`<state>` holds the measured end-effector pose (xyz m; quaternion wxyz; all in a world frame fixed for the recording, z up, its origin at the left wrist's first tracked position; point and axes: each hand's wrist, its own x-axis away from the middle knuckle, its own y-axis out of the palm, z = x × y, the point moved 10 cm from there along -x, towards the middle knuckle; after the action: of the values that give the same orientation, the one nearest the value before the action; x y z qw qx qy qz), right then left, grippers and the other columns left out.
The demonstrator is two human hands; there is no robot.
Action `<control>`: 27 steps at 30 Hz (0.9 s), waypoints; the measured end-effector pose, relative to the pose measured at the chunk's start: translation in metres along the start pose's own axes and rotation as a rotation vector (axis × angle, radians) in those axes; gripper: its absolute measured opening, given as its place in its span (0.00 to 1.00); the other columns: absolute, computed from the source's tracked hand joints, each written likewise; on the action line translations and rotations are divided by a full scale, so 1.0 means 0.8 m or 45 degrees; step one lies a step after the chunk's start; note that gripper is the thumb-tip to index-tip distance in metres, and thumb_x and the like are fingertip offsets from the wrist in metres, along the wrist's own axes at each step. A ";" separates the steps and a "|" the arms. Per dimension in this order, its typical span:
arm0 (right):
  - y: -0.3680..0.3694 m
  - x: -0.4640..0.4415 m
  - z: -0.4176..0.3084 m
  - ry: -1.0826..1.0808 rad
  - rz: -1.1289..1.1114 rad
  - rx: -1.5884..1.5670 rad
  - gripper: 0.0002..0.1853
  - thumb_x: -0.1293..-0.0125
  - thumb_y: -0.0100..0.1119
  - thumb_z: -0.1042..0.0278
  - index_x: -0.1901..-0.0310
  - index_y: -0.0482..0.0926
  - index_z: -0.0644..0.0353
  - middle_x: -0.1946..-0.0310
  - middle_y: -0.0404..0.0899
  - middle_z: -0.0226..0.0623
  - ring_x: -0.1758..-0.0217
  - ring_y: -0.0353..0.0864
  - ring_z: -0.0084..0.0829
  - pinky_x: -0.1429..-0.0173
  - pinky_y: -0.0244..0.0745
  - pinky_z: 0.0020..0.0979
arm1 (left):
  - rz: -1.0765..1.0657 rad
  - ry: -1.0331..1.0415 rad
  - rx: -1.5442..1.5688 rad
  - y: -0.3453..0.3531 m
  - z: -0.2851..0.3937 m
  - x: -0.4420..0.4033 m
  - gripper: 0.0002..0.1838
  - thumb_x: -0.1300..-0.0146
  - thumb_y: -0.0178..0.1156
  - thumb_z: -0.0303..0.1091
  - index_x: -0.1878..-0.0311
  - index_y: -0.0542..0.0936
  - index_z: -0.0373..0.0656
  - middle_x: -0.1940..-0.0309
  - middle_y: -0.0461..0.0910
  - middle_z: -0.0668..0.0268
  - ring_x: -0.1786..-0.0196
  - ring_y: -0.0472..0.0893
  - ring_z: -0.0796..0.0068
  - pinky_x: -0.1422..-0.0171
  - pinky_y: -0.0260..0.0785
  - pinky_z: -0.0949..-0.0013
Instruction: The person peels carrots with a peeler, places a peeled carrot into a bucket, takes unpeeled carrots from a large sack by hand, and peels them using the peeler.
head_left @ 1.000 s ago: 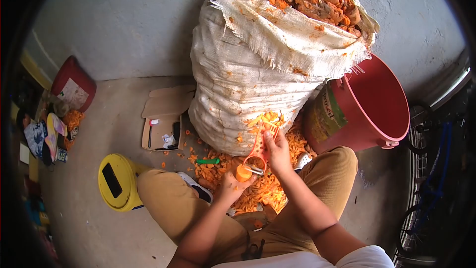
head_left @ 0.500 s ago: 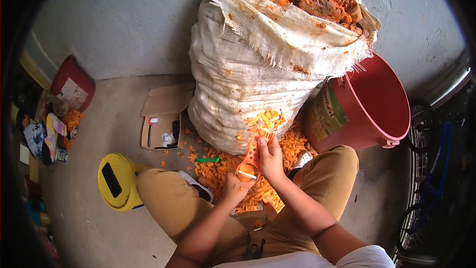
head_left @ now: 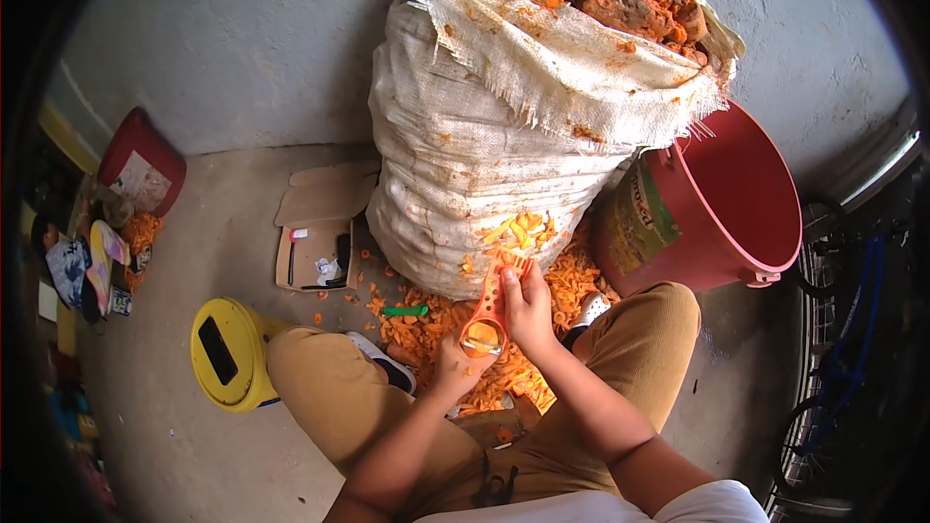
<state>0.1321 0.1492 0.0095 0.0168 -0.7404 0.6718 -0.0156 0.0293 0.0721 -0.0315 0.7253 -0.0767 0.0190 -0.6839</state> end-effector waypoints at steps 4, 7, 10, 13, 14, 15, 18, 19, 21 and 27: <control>-0.003 -0.016 0.015 -0.090 0.042 -0.038 0.09 0.35 0.43 0.66 0.62 0.66 0.64 0.77 0.67 0.27 0.77 0.64 0.14 0.74 0.63 0.17 | 0.029 0.064 -0.025 -0.003 0.006 -0.002 0.13 0.57 0.62 0.27 0.65 0.74 0.36 0.71 0.78 0.63 0.67 0.78 0.74 0.62 0.69 0.73; -0.039 -0.034 0.030 0.075 0.182 0.166 0.10 0.36 0.44 0.66 0.64 0.67 0.66 0.77 0.72 0.35 0.78 0.70 0.22 0.73 0.68 0.23 | -0.055 0.170 -0.163 0.004 0.029 0.008 0.10 0.56 0.62 0.27 0.69 0.74 0.37 0.74 0.76 0.64 0.71 0.76 0.75 0.65 0.68 0.74; -0.112 -0.076 0.059 0.094 0.429 -0.253 0.10 0.34 0.41 0.65 0.61 0.68 0.63 0.78 0.69 0.27 0.79 0.66 0.14 0.76 0.66 0.17 | -0.223 0.253 -0.111 0.013 0.043 0.022 0.10 0.55 0.63 0.26 0.74 0.70 0.39 0.80 0.72 0.66 0.76 0.71 0.77 0.70 0.65 0.73; -0.090 -0.061 0.026 0.110 0.304 -0.283 0.10 0.34 0.40 0.65 0.61 0.66 0.63 0.76 0.69 0.28 0.81 0.66 0.15 0.78 0.66 0.19 | -0.196 0.110 -0.167 0.007 0.025 0.011 0.10 0.55 0.63 0.27 0.73 0.70 0.38 0.79 0.73 0.66 0.75 0.72 0.76 0.68 0.65 0.74; -0.074 -0.054 0.028 0.135 0.217 -0.335 0.09 0.34 0.40 0.66 0.60 0.66 0.62 0.75 0.69 0.28 0.80 0.67 0.16 0.78 0.66 0.19 | -0.198 0.094 -0.212 0.006 0.023 0.008 0.10 0.55 0.63 0.27 0.72 0.70 0.38 0.78 0.73 0.66 0.74 0.72 0.76 0.67 0.66 0.74; -0.058 -0.046 0.032 0.161 0.129 -0.389 0.08 0.34 0.40 0.66 0.60 0.65 0.61 0.75 0.68 0.28 0.80 0.67 0.17 0.77 0.66 0.19 | -0.173 0.058 -0.206 0.004 0.018 0.006 0.10 0.55 0.63 0.27 0.71 0.71 0.38 0.77 0.74 0.65 0.73 0.73 0.75 0.66 0.66 0.73; -0.004 -0.015 0.007 0.171 -0.065 -0.703 0.08 0.34 0.40 0.67 0.58 0.64 0.61 0.74 0.68 0.28 0.76 0.69 0.18 0.74 0.68 0.21 | -0.139 -0.074 -0.188 0.004 0.001 0.006 0.12 0.55 0.62 0.28 0.67 0.72 0.37 0.73 0.76 0.64 0.69 0.76 0.74 0.63 0.68 0.72; 0.004 -0.009 0.000 0.098 -0.114 -0.625 0.09 0.34 0.39 0.67 0.56 0.63 0.63 0.70 0.70 0.28 0.72 0.69 0.16 0.67 0.68 0.19 | -0.143 -0.129 -0.174 0.004 0.000 0.003 0.13 0.55 0.62 0.27 0.64 0.72 0.37 0.70 0.76 0.64 0.66 0.76 0.75 0.61 0.68 0.72; 0.011 -0.002 -0.014 -0.011 -0.084 -0.494 0.10 0.33 0.38 0.68 0.55 0.63 0.64 0.66 0.71 0.29 0.68 0.68 0.15 0.62 0.66 0.18 | -0.135 -0.168 0.026 0.004 -0.009 0.001 0.16 0.54 0.61 0.25 0.60 0.71 0.36 0.65 0.76 0.63 0.62 0.76 0.74 0.58 0.69 0.72; 0.009 0.003 -0.002 -0.011 -0.021 -0.228 0.08 0.34 0.41 0.68 0.59 0.65 0.64 0.70 0.69 0.26 0.71 0.65 0.13 0.66 0.64 0.17 | -0.083 -0.122 0.199 0.007 -0.020 -0.001 0.22 0.54 0.59 0.21 0.52 0.68 0.35 0.57 0.73 0.63 0.56 0.75 0.72 0.53 0.69 0.69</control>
<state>0.1253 0.1465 0.0104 -0.0468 -0.7444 0.6644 0.0477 0.0324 0.0716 -0.0482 0.7065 -0.0531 -0.0719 -0.7020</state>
